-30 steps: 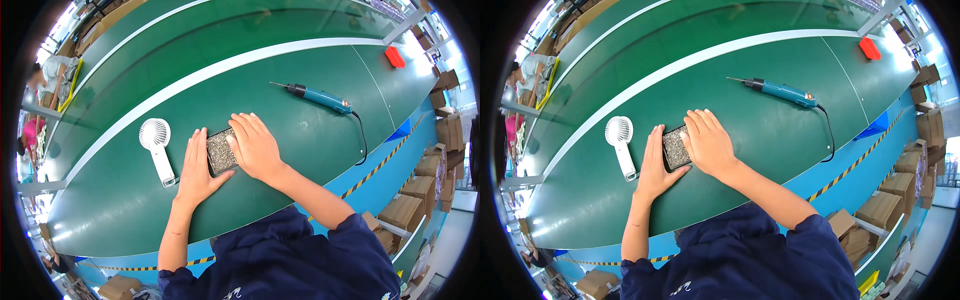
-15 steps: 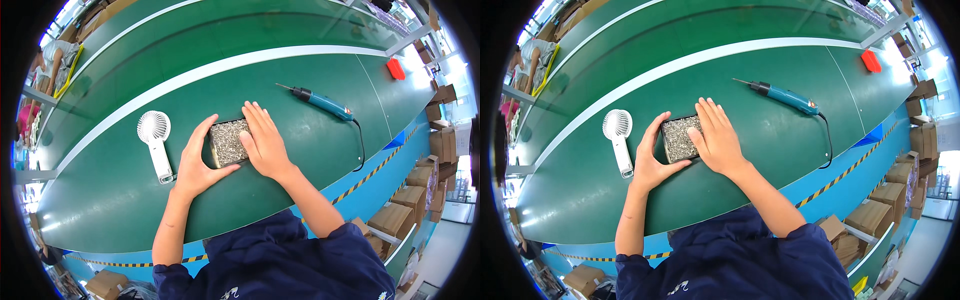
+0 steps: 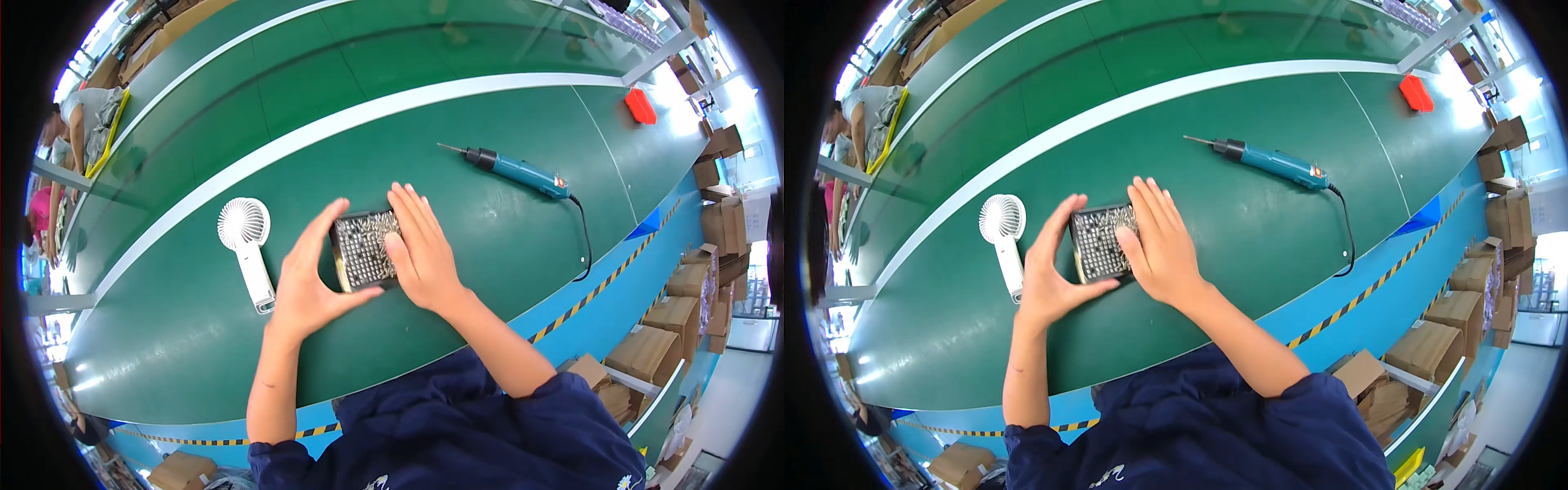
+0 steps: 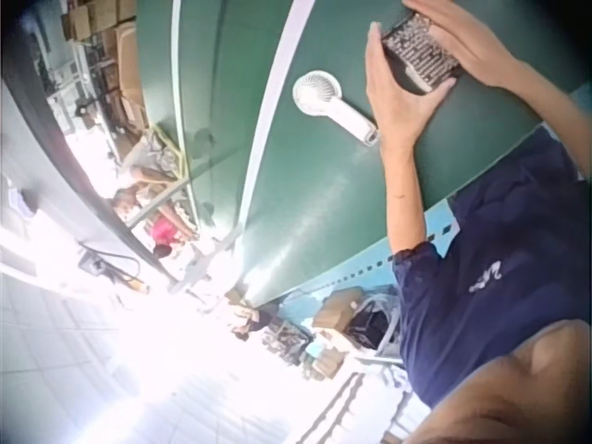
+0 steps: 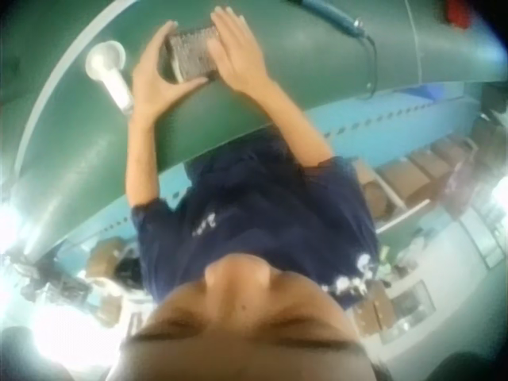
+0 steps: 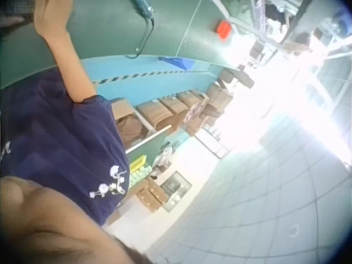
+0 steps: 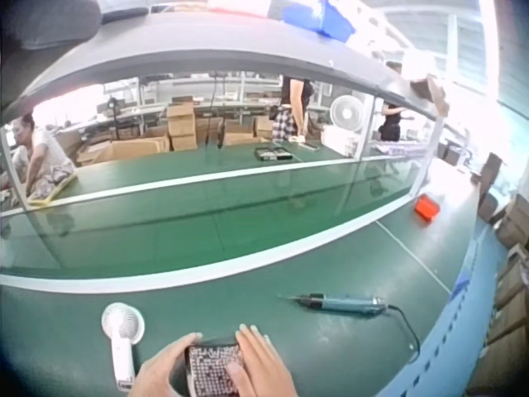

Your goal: Assembling handheld portable fans by joining components and using an electric screwdriver.

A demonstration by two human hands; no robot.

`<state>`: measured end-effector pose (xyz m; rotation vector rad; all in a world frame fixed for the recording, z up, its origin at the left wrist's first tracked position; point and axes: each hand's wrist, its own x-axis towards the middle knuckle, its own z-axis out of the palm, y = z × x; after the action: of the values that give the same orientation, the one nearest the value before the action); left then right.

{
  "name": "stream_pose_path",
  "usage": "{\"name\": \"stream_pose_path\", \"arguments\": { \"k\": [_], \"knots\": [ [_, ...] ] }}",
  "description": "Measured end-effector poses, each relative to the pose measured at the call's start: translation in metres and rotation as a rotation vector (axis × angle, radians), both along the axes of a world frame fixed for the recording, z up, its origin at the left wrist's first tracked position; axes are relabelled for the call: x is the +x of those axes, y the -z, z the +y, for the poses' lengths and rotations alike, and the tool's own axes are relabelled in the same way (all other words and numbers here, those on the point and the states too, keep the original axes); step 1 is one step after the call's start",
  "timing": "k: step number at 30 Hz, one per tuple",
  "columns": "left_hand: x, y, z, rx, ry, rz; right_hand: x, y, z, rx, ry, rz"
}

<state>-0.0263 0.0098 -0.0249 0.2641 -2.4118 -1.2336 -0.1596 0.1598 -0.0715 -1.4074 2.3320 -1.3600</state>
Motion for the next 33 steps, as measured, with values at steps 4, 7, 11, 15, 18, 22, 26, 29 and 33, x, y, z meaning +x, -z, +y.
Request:
{"name": "stream_pose_path", "arguments": {
  "k": [4, 7, 11, 15, 18, 22, 26, 29, 33],
  "knots": [
    [-0.002, -0.004, 0.001, -0.027, -0.017, -0.039, -0.002, 0.001, 0.002, -0.012, 0.002, -0.01],
    [0.003, -0.005, 0.009, -0.042, 0.001, -0.069, 0.003, 0.005, 0.007, -0.024, 0.001, -0.037],
    [-0.008, -0.01, -0.008, -0.042, -0.011, -0.059, -0.001, -0.001, -0.003, -0.045, 0.028, -0.014],
    [0.0, -0.009, 0.005, -0.089, -0.005, -0.081, 0.002, 0.004, 0.004, -0.038, 0.015, 0.003],
    [-0.004, -0.01, -0.004, 0.028, -0.016, -0.069, 0.003, 0.001, -0.004, -0.039, 0.037, 0.03],
    [0.013, -0.004, 0.01, -0.066, 0.002, -0.111, 0.015, 0.002, 0.011, 0.003, 0.03, 0.045],
    [0.001, -0.003, -0.005, -0.008, -0.051, -0.113, 0.003, 0.0, -0.008, 0.003, 0.043, 0.107],
    [0.012, -0.005, 0.01, -0.067, -0.027, -0.148, 0.014, 0.001, 0.009, -0.012, 0.028, 0.06],
    [0.003, -0.002, -0.003, -0.012, -0.059, -0.12, 0.004, -0.001, -0.007, 0.008, 0.055, 0.141]
  ]
}}
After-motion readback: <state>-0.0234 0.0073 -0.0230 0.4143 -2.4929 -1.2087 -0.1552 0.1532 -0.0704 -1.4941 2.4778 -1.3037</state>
